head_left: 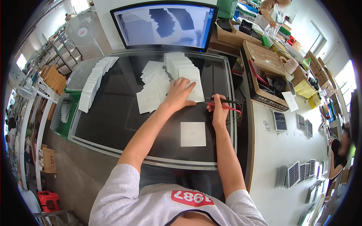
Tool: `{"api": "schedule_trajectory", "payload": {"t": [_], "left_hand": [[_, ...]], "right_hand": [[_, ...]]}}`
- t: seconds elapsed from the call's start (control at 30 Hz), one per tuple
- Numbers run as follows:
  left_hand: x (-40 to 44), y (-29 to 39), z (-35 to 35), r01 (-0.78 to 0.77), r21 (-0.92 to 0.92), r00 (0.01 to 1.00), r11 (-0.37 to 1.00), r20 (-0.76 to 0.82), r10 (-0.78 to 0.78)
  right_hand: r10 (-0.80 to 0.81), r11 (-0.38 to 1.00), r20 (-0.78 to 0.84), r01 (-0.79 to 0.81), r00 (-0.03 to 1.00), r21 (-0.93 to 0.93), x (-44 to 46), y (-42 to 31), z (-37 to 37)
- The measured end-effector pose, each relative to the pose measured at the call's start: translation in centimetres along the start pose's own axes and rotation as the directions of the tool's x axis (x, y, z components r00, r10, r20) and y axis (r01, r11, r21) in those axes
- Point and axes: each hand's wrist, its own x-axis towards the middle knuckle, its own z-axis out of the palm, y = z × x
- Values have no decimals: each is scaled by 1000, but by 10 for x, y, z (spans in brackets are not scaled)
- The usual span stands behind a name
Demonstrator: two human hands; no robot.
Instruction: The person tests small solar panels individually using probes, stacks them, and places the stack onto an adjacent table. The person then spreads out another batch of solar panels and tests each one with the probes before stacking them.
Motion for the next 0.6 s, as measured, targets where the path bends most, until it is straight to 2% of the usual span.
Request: {"api": "schedule_trajectory", "payload": {"t": [0.07, 0.17, 0.3, 0.6], "left_hand": [[-1, 6, -9, -45, 7, 998, 999, -32, 45], [-20, 28, -13, -3, -109, 998, 994, 67, 10], [-38, 32, -3, 4, -173, 1000, 985, 1, -3], [-38, 31, -3, 7, -204, 1000, 979, -3, -7]], "right_hand": [[-5, 1000, 8, 5, 1000, -11, -1, 2, -1], [20, 998, 70, -15, 997, -68, -3, 3, 1], [74, 979, 139, -45, 988, -198, -9, 2, 7], [54, 957, 168, -3, 984, -289, -9, 2, 8]]}}
